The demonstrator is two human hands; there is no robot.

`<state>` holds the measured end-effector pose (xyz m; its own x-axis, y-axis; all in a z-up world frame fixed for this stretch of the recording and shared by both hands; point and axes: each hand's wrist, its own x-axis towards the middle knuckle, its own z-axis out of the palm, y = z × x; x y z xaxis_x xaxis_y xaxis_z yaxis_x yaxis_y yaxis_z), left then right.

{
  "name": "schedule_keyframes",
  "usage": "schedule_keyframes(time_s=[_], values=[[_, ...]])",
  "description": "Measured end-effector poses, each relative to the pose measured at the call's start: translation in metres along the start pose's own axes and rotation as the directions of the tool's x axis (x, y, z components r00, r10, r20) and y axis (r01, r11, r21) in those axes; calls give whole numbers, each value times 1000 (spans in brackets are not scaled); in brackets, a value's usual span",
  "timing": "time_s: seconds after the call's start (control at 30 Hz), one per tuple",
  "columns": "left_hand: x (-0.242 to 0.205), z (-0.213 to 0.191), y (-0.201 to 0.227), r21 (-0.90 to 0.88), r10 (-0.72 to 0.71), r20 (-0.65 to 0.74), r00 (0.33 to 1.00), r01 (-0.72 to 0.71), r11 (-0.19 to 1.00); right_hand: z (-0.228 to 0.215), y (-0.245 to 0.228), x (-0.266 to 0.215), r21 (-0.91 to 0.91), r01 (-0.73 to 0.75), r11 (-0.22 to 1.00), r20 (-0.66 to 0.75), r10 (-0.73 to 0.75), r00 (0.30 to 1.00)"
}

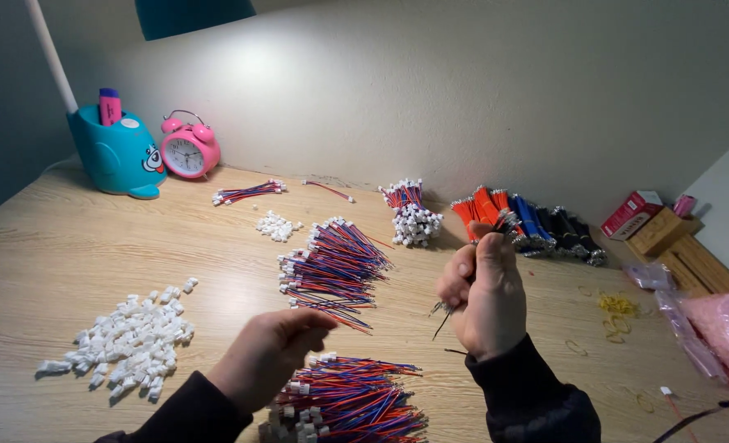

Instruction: The person inserts black wires into white plastic connectors on a wooden table. They handle bundles of red, blue, and black wires, repeatedly picking up a wire and inserting it into a connector.

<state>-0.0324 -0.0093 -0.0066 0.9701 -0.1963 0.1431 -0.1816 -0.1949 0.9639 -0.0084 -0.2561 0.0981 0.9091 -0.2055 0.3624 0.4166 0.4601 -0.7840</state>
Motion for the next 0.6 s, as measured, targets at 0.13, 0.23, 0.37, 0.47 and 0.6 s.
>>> schedule_keyframes(time_s=[0.13, 0.23, 0.37, 0.47, 0.6], values=[[1, -29, 14, 71, -139, -117, 983, 148, 986, -18, 27, 7, -326, 155, 933, 98, -129, 987], [4, -32, 7, -35, -147, -154, 977, 143, 989, -44, 68, 8, -331, 195, 923, 128, -161, 979], [3, -34, 7, -52, -140, -128, 982, 134, 990, -64, 95, -1, -532, 86, 842, 59, -64, 996], [6, -31, -11, -19, -93, -137, 986, 91, 996, -60, 89, -1, -487, 36, 873, 16, -32, 999], [8, -30, -13, 41, -33, -154, 987, 40, 998, -27, 58, 3, -418, 72, 906, 123, -22, 992]])
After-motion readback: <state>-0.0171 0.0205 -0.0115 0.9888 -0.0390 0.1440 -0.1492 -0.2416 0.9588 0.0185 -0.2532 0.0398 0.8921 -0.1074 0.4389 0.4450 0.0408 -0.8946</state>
